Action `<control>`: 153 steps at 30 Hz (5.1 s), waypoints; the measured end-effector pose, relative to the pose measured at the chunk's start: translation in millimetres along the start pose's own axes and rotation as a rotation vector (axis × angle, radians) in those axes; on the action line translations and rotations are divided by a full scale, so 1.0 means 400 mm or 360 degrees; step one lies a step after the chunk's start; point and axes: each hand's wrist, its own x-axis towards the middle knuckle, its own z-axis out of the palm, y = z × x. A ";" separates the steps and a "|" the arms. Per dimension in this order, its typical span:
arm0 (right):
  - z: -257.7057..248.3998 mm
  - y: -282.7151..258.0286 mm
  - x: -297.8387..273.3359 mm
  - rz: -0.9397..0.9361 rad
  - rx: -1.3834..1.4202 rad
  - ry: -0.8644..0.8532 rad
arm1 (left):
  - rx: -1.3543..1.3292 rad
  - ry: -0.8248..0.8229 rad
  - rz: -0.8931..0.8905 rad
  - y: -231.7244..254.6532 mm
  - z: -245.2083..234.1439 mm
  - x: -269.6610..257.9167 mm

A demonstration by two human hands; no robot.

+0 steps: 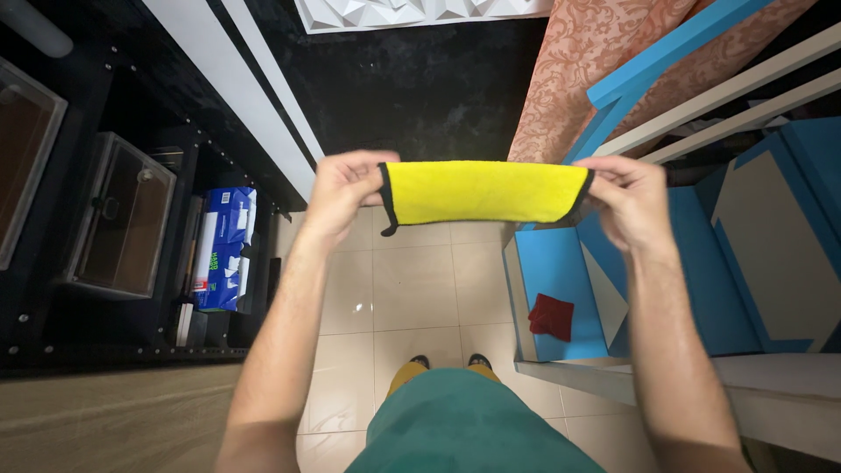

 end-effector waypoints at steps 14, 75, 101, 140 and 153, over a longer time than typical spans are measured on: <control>0.348 0.242 -0.248 0.0002 -0.0108 0.0226 | 0.0373 0.0139 0.0104 -0.192 0.356 -0.181; -0.744 1.670 -0.512 0.1489 -0.1758 0.0974 | -0.0344 0.0543 -0.1313 -1.422 0.446 -0.358; -0.298 1.194 -0.416 0.0718 -0.1479 0.0890 | -0.0319 0.0539 -0.1112 -1.093 0.331 -0.362; 0.600 0.241 -0.502 -0.0244 -0.0454 -0.1628 | -0.0648 0.1628 -0.0045 -0.286 0.182 -0.821; 0.786 0.217 -0.683 0.0617 -0.0260 -0.2116 | -0.0584 0.1534 0.0046 -0.236 0.127 -1.243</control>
